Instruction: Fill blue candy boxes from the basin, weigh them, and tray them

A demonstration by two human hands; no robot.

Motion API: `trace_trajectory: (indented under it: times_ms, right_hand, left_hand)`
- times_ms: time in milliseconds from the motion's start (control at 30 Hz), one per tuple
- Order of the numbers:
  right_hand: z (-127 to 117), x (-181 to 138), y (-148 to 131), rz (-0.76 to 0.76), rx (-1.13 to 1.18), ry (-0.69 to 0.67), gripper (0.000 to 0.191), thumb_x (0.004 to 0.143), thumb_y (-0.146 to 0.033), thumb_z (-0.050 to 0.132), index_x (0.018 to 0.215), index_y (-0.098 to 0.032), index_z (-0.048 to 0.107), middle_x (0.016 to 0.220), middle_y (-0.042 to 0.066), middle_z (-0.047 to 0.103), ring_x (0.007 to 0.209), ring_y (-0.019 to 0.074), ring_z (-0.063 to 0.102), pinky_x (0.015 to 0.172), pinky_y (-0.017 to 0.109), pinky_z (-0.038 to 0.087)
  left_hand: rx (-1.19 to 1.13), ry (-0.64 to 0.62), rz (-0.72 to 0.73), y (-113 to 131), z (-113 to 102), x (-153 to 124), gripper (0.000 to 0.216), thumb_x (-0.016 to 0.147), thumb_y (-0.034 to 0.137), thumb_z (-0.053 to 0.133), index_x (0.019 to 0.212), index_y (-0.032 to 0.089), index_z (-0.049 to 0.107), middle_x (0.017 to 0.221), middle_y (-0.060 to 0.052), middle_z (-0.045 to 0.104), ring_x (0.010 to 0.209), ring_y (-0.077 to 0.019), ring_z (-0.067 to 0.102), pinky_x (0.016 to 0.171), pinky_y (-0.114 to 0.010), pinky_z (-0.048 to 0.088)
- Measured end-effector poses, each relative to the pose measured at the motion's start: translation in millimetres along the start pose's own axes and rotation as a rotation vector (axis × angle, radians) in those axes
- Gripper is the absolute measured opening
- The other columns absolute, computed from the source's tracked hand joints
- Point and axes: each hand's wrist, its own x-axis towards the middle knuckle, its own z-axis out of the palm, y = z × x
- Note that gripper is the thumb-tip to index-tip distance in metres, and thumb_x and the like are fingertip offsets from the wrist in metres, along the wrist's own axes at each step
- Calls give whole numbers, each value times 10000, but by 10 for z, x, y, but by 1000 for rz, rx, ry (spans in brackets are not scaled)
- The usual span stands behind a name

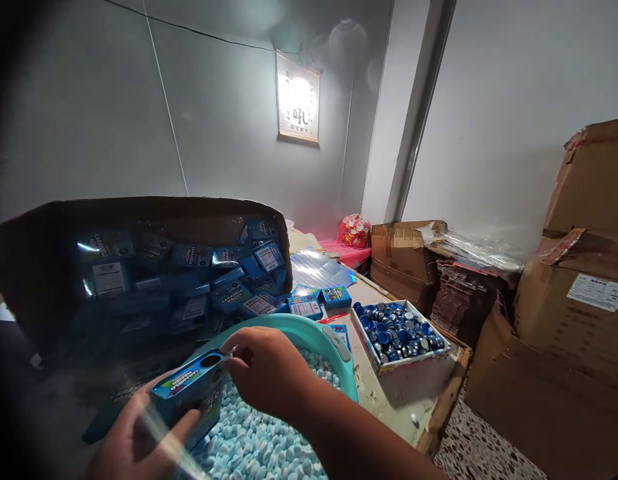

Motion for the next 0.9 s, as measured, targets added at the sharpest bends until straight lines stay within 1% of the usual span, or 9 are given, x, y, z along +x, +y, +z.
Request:
trace_trajectory:
  times_ms: [67,167,233,300,400,467,600,733,900]
  right_hand:
    - [2,-2,17,10,-6,17,104,864,-226,662,938,-212,734,775,-2,661,678,121,568,640,237,428]
    - [-1,-4,36,-4,-50,9,104,859,-188,659,936,-209,726,766,-13,653,671,108,556,632,222,416]
    - [-7,0,37,-4,-57,11,116,850,-165,654,939,-204,719,763,-18,651,671,102,554,626,213,413]
    - [-16,10,33,5,-35,29,113,848,-154,647,931,-197,710,758,-20,651,671,100,561,625,208,419]
    - [-29,25,25,7,-1,78,87,855,-153,641,911,-194,695,769,-18,661,686,102,584,643,208,439]
    - [-31,27,27,11,2,100,79,855,-153,650,911,-195,687,784,-15,670,704,107,599,657,212,448]
    - [-19,15,46,0,-47,76,84,855,-145,662,916,-195,689,794,-11,673,708,112,594,659,217,445]
    - [-6,14,62,-37,-71,46,132,846,-117,670,948,-196,699,813,-10,661,718,107,573,653,211,430]
    - [-16,23,37,-18,-46,19,163,826,-91,689,952,-192,701,819,-13,661,731,104,579,658,205,429]
  left_hand:
    - [54,-4,1,34,1,-6,518,739,471,611,1208,258,558,1010,-55,748,933,-298,718,818,-427,555]
    - [92,-8,10,38,-6,31,563,705,491,617,1204,236,567,1026,-70,751,956,-303,714,806,-405,560]
    - [86,-27,-3,24,-9,59,588,655,476,644,1183,225,587,977,-69,759,920,-299,721,765,-379,571]
    - [95,-17,1,17,-1,62,584,637,451,655,1174,225,604,932,-60,760,861,-286,725,717,-354,571]
    - [95,34,79,32,30,15,518,673,407,648,1159,231,628,932,-46,754,815,-253,719,715,-322,564]
    - [64,34,118,49,51,-22,476,676,380,661,1128,232,650,895,-31,748,798,-235,713,740,-307,566]
    - [31,-13,134,56,64,-48,458,678,390,689,1107,232,667,822,-13,734,780,-218,706,760,-293,567]
    - [35,-44,151,35,52,-36,481,679,411,701,1121,224,667,863,-24,745,793,-218,706,732,-281,561]
    - [37,-86,163,-2,67,-35,461,693,435,689,1104,228,673,863,-23,751,780,-211,705,689,-262,552]
